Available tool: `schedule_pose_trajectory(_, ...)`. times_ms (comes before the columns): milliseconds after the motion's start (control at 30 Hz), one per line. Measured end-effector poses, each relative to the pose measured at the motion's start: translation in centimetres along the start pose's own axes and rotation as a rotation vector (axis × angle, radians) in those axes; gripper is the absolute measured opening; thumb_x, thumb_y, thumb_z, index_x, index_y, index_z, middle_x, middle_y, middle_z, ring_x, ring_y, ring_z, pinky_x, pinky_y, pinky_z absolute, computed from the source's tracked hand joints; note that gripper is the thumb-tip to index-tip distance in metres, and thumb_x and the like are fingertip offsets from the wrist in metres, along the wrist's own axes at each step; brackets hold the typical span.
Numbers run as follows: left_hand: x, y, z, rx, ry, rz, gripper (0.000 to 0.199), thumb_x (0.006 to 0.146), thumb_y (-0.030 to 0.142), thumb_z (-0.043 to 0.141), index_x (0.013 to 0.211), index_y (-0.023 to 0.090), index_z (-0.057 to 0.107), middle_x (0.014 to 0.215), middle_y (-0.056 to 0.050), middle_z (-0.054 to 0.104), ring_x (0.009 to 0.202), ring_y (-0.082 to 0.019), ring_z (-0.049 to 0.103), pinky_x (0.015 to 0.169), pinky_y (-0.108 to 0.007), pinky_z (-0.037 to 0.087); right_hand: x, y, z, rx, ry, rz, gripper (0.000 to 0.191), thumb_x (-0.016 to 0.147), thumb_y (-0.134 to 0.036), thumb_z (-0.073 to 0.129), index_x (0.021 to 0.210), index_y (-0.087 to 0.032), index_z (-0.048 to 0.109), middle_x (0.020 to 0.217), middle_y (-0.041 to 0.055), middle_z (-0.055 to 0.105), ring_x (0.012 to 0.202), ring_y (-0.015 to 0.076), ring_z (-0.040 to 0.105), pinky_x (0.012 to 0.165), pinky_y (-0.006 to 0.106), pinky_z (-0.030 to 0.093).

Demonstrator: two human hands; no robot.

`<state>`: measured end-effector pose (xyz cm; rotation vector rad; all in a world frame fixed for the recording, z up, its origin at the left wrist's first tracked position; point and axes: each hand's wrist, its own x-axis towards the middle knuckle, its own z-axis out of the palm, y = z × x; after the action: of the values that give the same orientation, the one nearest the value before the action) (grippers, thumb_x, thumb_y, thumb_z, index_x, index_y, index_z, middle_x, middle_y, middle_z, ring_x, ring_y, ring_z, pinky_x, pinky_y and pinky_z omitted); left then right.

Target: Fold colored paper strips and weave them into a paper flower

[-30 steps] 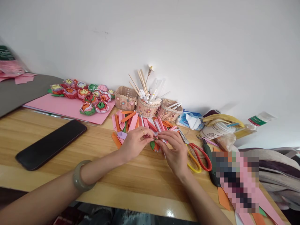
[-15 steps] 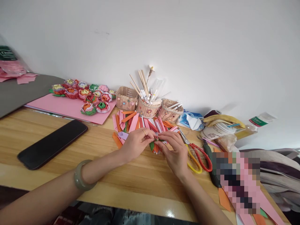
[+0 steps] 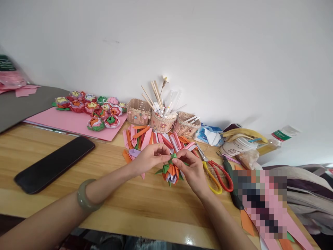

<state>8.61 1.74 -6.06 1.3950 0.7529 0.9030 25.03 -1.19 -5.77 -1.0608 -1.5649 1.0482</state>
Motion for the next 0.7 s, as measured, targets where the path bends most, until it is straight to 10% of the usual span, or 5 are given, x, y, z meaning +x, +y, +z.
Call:
schedule_pose_trajectory(433,-0.2,0.5,-0.1,0.184,0.066,0.052,0.007,0.07,0.018,0.059,0.075,0.014,0.06,0.066,0.001,0.057,0.06,-0.009,0.051,0.056,-0.021,0.042,-0.2,-0.5,-0.1,-0.231,0.003,-0.039,0.01,0.081,-0.027,0.054,0.08,-0.017,0.057,0.072,0.0011,0.06,0.065,0.012,0.055,0.061,0.023,0.045)
schedule_pose_trajectory(700,0.1,-0.4,0.0,0.259,0.105,0.161,0.007,0.071,0.017,0.058,0.077,0.015,0.062,0.076,-0.002,0.063,0.07,-0.012,0.058,0.064,-0.023,0.046,-0.8,0.5,-0.4,-0.708,0.109,-0.545,0.011,0.077,-0.01,0.055,0.082,-0.019,0.058,0.072,0.0024,0.064,0.065,0.0135,0.058,0.061,0.025,0.045)
